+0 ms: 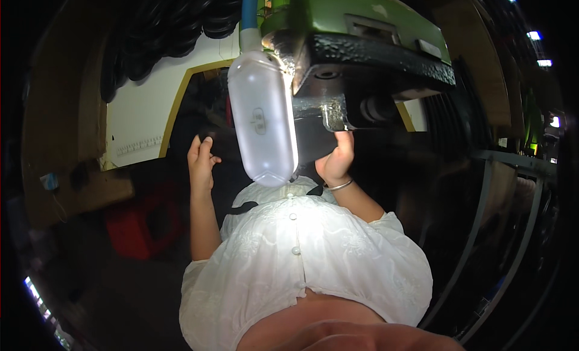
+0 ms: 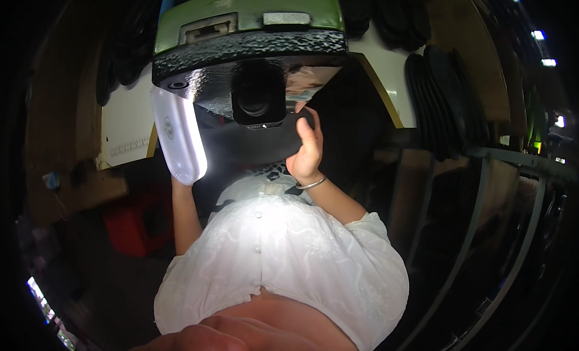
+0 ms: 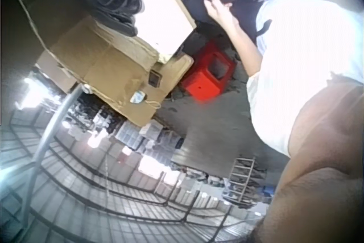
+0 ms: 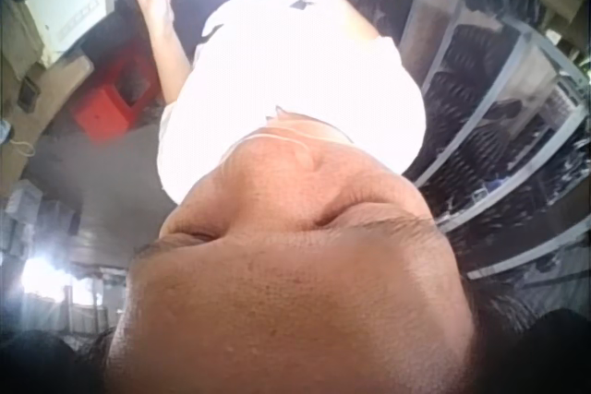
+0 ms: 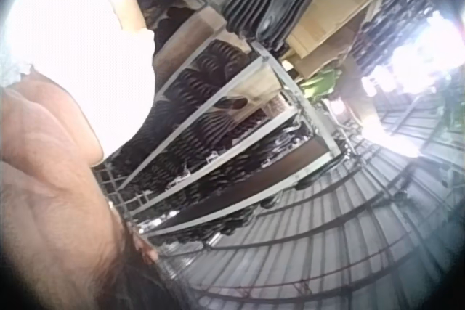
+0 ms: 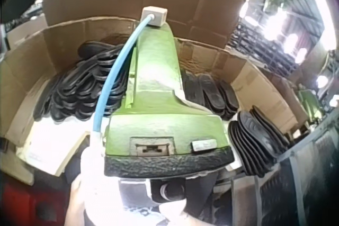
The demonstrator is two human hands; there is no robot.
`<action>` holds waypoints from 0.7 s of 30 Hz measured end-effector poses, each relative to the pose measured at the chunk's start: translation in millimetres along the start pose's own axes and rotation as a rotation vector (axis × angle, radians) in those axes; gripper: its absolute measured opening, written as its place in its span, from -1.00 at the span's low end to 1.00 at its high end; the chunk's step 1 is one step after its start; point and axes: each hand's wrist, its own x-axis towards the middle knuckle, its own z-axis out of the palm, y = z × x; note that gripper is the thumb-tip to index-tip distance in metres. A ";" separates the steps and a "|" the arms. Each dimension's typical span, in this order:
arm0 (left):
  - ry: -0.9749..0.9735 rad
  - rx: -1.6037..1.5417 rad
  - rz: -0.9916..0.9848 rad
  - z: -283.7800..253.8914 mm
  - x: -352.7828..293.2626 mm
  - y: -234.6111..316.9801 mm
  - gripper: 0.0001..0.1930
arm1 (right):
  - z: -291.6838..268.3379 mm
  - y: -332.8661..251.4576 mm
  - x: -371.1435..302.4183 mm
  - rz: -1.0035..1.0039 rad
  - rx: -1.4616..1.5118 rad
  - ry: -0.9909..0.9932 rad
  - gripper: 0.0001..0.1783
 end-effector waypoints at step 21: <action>-0.469 0.471 0.225 136.6 -25.0 8.4 -0.87 | -94.7 -40.5 22.5 0.850 -0.992 -1.025 -0.41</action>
